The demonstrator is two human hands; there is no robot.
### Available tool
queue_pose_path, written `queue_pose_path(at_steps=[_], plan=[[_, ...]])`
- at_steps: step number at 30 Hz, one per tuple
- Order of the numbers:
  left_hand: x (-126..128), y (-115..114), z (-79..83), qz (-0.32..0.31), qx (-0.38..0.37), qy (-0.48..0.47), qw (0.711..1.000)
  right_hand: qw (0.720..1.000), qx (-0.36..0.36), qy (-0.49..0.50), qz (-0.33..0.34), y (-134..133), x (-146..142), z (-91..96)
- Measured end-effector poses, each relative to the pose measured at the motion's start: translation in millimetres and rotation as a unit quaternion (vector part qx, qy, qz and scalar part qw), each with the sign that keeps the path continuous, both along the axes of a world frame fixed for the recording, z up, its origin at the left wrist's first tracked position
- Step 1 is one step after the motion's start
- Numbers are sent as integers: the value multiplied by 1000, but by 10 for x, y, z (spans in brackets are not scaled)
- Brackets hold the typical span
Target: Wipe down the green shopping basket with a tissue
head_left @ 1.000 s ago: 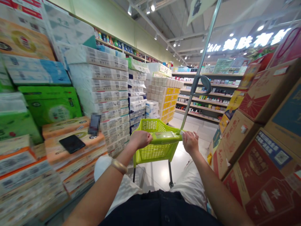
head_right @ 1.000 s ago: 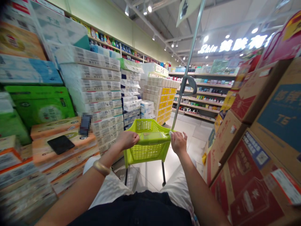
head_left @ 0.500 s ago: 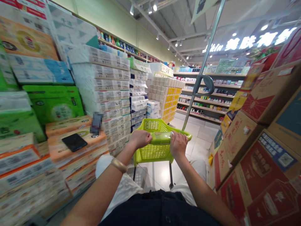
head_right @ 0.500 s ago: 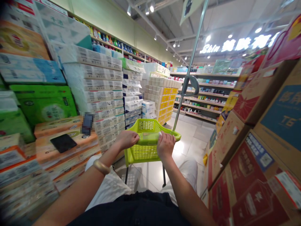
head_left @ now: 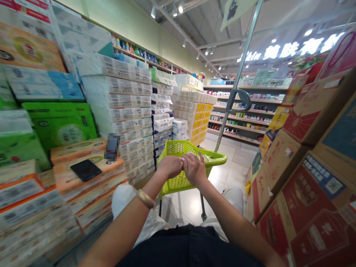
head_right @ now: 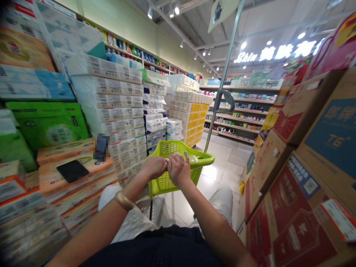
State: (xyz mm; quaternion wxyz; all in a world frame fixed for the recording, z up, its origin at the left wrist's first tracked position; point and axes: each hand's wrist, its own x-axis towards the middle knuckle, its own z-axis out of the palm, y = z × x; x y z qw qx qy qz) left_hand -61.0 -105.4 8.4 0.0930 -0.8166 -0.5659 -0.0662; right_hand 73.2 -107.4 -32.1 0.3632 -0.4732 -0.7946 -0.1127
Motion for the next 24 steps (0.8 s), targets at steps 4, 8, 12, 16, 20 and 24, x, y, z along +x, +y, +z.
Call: queue_pose_path(at_steps=[4, 8, 12, 16, 20, 24], plan=[[88, -18, -17, -12, -1, -14, 1000, 991, -97, -88, -16, 142, 155, 269], [122, -5, -23, -6, 5, -36, 999, 965, -197, -172, -19, 356, 225, 440], [149, 22, -16, 24, -7, -57, 998, 956, -234, -172, -42, 545, 356, 475], [202, 24, -19, 48, -18, -66, 996, 949, -257, -148, -106, 625, 648, 468], [254, 8, -39, 57, -12, -66, 996, 947, -246, -107, -176, 556, 856, 400], [250, -3, -52, 53, -5, -62, 997, 961, -189, -74, -189, 388, 734, 243]])
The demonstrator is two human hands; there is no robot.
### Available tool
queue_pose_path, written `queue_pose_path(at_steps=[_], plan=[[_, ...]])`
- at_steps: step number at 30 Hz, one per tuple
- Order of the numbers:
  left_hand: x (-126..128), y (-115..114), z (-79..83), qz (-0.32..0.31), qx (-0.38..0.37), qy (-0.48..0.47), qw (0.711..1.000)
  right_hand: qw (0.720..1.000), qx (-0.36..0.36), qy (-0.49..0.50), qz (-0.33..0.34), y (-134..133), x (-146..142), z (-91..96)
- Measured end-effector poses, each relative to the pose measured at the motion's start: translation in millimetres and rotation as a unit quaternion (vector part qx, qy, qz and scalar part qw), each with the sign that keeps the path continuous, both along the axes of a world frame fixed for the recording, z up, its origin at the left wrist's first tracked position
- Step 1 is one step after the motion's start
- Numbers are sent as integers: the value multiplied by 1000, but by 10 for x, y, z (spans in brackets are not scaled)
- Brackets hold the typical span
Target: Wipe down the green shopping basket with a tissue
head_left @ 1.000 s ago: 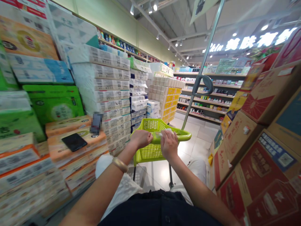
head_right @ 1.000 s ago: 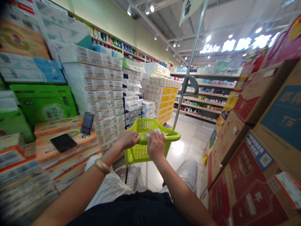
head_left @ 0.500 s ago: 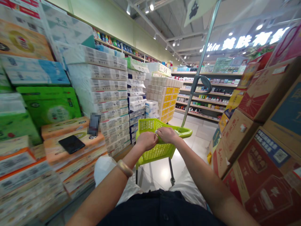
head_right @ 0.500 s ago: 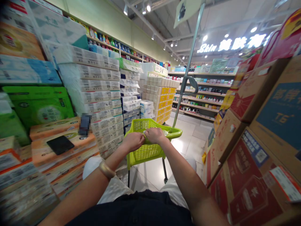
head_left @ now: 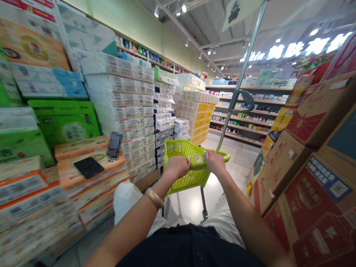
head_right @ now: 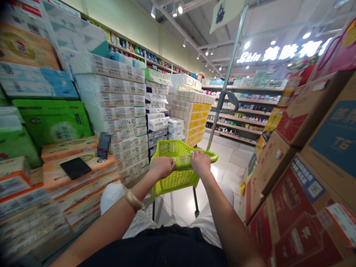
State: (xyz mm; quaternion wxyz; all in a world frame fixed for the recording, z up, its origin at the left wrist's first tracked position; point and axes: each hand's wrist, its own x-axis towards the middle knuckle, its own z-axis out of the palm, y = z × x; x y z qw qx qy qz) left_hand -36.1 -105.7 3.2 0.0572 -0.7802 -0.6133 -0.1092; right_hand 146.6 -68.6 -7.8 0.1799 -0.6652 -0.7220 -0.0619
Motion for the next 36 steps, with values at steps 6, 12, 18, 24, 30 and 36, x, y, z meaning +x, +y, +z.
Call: queue_pose_path(at_steps=[6, 12, 18, 24, 30, 36], plan=[[-93, -22, 8, -9, 6, -2, 1000, 971, 178, 39, 153, -262, -429, -260], [-66, -41, 8, -2, 7, 0, 1000, 966, 220, 105, 88, -244, -159, -433], [-8, -42, 1, 3, 10, 0, 1000, 962, 209, 173, -41, -101, 112, -514], [-2, -39, -14, -13, 25, 7, 1000, 957, 239, 117, 117, -303, -444, -523], [-110, -23, 21, 25, 29, -36, 999, 958, 243, 119, 91, -288, -255, -541], [-270, -88, -51, 82, 37, -165, 982, 943, 276, 183, 22, -145, -132, -597]])
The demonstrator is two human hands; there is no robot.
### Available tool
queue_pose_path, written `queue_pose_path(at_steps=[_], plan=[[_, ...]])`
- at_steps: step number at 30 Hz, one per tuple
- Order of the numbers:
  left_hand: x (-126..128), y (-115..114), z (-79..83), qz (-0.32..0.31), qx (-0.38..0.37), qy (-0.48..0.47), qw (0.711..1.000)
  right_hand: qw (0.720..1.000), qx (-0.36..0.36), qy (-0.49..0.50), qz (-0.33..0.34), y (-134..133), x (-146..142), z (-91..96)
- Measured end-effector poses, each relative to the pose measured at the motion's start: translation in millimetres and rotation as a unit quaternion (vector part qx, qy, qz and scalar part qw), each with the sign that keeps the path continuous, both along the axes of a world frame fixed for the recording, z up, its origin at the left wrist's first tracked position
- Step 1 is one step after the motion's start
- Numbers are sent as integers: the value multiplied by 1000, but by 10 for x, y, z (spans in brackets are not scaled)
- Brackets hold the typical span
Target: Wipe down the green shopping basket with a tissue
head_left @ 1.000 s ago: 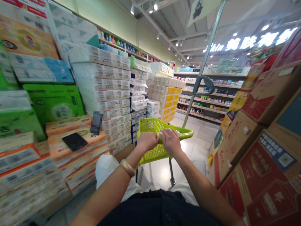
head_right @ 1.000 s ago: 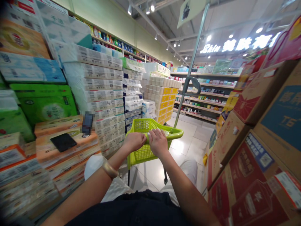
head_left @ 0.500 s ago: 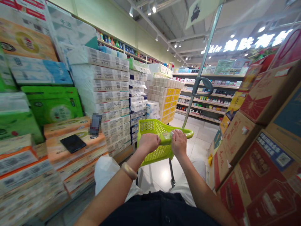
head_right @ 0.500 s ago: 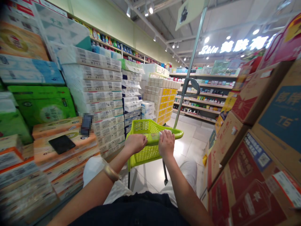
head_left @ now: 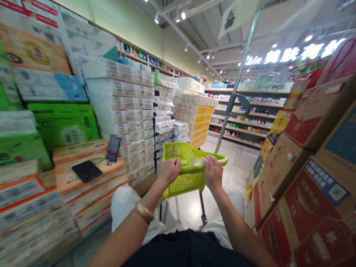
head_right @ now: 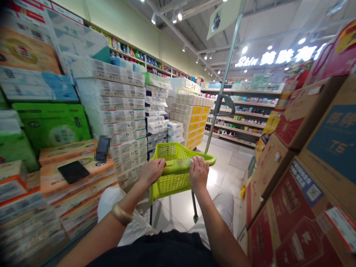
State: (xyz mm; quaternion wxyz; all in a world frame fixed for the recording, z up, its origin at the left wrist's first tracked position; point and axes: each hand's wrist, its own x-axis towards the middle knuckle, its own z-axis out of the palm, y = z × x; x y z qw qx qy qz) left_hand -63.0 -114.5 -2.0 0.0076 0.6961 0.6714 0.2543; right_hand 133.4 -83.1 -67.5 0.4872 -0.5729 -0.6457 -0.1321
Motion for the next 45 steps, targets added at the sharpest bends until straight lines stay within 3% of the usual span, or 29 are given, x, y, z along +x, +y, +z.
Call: queue_pose_path(at_steps=[5, 8, 11, 15, 18, 23, 26, 29, 33, 36, 42, 45], plan=[[80, -85, -45, -15, 45, -54, 997, 988, 33, -92, 121, -263, -565, 25], [147, -102, -59, -31, 61, -38, 997, 978, 38, -124, 164, -388, -717, 38], [192, -96, -76, -39, 69, -9, 997, 982, 42, -115, 143, -361, -556, 42], [224, -88, -88, -43, 76, 8, 996, 997, 44, -48, 34, -186, -197, 42], [236, -92, -95, -42, 79, 6, 996, 999, 32, -13, -12, -137, -165, 31], [228, -101, -125, -36, 99, -8, 994, 992, 31, -82, 95, -333, -523, 12], [203, -102, -139, -32, 105, -15, 994, 984, 37, -110, 132, -400, -569, 31], [179, -101, -142, -33, 102, -11, 994, 988, 44, -102, 108, -309, -365, 47], [170, -98, -141, -32, 96, -4, 995, 998, 47, -19, 23, -92, -42, -1], [175, -96, -140, -25, 97, 3, 995, 999, 46, 10, -7, -32, -44, -56], [158, -106, -132, -18, 101, 16, 995, 992, 48, -88, 81, -262, -458, -35], [139, -115, -119, -21, 93, 15, 995, 988, 39, -111, 103, -301, -428, 10]])
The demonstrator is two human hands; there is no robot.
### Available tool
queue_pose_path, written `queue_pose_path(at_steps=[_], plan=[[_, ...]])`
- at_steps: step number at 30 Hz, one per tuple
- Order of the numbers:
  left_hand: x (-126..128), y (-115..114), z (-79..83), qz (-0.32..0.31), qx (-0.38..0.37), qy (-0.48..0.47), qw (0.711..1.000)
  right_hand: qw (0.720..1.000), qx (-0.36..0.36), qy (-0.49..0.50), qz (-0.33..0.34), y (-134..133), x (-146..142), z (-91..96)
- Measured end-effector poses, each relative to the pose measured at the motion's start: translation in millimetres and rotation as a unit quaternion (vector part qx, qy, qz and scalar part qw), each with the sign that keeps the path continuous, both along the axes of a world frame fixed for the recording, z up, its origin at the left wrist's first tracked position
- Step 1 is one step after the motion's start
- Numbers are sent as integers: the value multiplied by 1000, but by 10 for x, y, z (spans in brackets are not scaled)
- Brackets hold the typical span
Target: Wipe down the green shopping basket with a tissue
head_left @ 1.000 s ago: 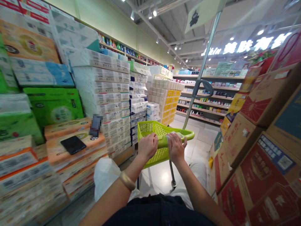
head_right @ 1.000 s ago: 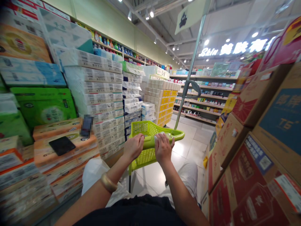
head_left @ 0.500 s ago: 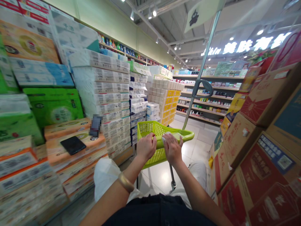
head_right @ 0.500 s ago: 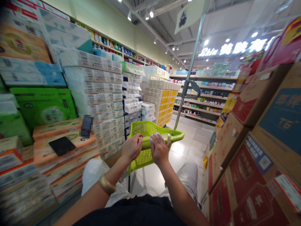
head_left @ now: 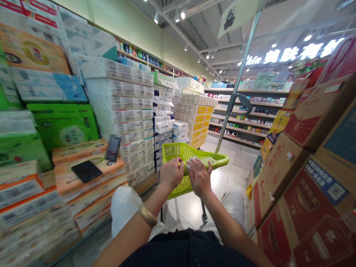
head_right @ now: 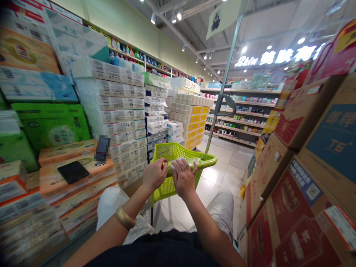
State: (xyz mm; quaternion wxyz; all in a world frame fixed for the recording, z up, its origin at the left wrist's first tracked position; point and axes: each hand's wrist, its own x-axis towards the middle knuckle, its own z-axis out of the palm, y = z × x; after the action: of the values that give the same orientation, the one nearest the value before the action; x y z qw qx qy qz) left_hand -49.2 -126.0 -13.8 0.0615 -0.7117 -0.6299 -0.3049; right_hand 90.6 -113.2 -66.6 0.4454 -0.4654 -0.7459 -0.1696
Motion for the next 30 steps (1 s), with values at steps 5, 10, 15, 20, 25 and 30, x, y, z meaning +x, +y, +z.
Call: queue_pose_path(at_steps=[5, 10, 15, 20, 25, 30], plan=[[-6, -10, 16, -9, -9, -4, 1000, 991, -20, 107, -80, 235, 435, -7], [11, -8, 5, 1, -6, 9, 1000, 978, -29, 156, -138, 319, 458, -46], [9, 1, -11, 8, -1, 24, 1000, 999, -12, 38, -32, 35, -19, -21], [-5, 1, -20, 2, 7, 31, 1000, 1000, -6, 17, 7, -4, 21, 20], [1, -1, -21, -5, 3, 30, 1000, 980, -48, 156, -116, 357, 617, -38], [13, -8, -19, 0, -6, 26, 1000, 968, -60, 191, -151, 437, 650, -79]])
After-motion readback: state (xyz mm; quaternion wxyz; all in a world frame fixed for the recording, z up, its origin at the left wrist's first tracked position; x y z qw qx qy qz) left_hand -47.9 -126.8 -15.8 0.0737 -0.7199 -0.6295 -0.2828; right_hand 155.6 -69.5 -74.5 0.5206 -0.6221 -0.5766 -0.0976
